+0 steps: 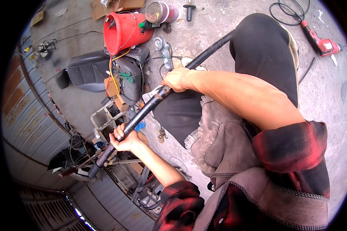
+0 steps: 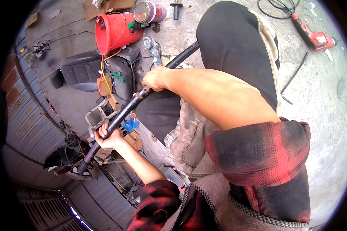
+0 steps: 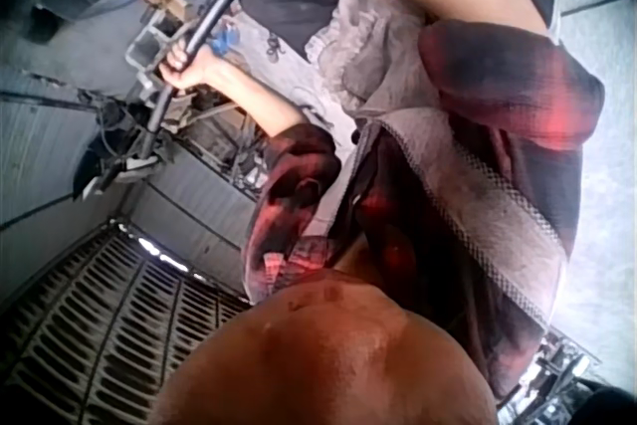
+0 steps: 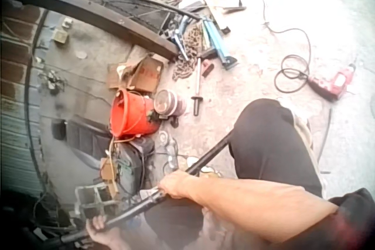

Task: The person inserts a smaller pipe into a larger one, aligns them, and fits them together by hand.

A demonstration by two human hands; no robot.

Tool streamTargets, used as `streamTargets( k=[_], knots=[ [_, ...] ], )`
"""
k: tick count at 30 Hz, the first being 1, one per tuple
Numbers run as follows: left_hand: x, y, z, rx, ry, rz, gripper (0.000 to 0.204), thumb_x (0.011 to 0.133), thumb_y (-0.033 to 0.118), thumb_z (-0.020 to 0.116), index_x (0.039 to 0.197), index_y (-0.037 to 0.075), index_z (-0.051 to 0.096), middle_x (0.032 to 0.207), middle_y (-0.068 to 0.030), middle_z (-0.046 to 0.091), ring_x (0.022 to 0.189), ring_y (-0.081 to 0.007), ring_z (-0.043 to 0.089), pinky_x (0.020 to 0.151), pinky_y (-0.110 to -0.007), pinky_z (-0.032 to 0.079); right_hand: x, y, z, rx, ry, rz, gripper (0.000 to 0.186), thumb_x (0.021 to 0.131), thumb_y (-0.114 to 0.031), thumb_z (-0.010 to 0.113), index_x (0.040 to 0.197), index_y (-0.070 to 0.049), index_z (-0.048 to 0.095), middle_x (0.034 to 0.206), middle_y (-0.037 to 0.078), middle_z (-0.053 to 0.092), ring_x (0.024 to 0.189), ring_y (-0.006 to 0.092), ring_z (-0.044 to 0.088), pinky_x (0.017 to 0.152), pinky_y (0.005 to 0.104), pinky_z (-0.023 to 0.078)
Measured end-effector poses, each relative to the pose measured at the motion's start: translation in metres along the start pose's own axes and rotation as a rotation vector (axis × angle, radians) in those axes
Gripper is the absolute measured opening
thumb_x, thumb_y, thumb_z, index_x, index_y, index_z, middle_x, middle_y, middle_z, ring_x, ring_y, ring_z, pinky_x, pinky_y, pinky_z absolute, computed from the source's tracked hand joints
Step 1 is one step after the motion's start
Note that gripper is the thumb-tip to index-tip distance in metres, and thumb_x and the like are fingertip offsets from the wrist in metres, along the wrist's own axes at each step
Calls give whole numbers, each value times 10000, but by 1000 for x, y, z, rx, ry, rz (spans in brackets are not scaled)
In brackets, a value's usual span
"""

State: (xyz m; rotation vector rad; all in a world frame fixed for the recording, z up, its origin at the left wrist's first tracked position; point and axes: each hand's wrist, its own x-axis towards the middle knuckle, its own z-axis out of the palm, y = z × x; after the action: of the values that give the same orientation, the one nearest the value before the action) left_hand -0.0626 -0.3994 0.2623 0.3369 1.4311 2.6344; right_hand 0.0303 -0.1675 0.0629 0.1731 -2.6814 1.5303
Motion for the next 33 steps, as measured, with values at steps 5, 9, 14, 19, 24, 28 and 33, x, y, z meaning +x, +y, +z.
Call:
streamTargets(
  k=[5, 9, 14, 19, 24, 28, 33],
  knots=[
    [-1, 1, -4, -2, -21, 0, 356, 886, 159, 608, 610, 161, 383, 571, 7, 414, 534, -144, 423, 632, -325, 343, -1, 0, -1, -17, -14, -11, 259, 820, -119, 588, 1066, -111, 672, 1051, 148, 707, 1040, 338, 672, 908, 440, 516],
    [-2, 1, -5, 14, -65, 8, 358, 890, 160, 607, 609, 161, 385, 573, 7, 415, 536, -144, 420, 632, -324, 340, 0, -1, -3, -34, -25, -3, 248, 822, -122, 587, 1053, -109, 676, 1046, 149, 709, 1036, 341, 674, 905, 438, 518],
    [-4, 3, -6, -5, -97, -8, 357, 889, 157, 609, 608, 160, 390, 571, 8, 414, 533, -142, 415, 631, -324, 338, 0, -2, -3, -30, -31, 2, 244, 822, -119, 587, 1048, -112, 679, 1046, 148, 708, 1035, 342, 673, 904, 439, 517],
    [-4, 3, -4, 8, -53, 9, 356, 885, 154, 611, 607, 159, 388, 570, 8, 413, 528, -142, 412, 628, -326, 333, -3, -3, -6, -27, -35, 0, 257, 819, -113, 589, 1059, -117, 681, 1061, 146, 706, 1046, 340, 667, 903, 438, 517],
    [-2, 2, -2, 4, -61, -1, 353, 882, 152, 609, 612, 155, 381, 571, 2, 414, 528, -142, 411, 623, -329, 326, -1, -3, -9, 2, -59, -1, 298, 800, -114, 610, 1088, -134, 682, 1072, 140, 704, 1056, 338, 661, 903, 440, 515],
    [1, 1, -3, 8, -65, 8, 355, 883, 154, 610, 614, 156, 379, 574, 0, 415, 532, -143, 413, 619, -324, 323, 1, 0, -12, 53, -46, -14, 332, 785, -112, 622, 1110, -140, 681, 1069, 144, 703, 1055, 346, 656, 903, 444, 513],
    [1, 1, -7, -26, -77, -8, 352, 884, 155, 616, 614, 153, 390, 578, 1, 421, 535, -144, 421, 630, -321, 336, 1, -2, -14, 56, -66, -10, 343, 780, -111, 626, 1117, -139, 681, 1071, 147, 701, 1063, 348, 652, 903, 447, 512]
  ],
)
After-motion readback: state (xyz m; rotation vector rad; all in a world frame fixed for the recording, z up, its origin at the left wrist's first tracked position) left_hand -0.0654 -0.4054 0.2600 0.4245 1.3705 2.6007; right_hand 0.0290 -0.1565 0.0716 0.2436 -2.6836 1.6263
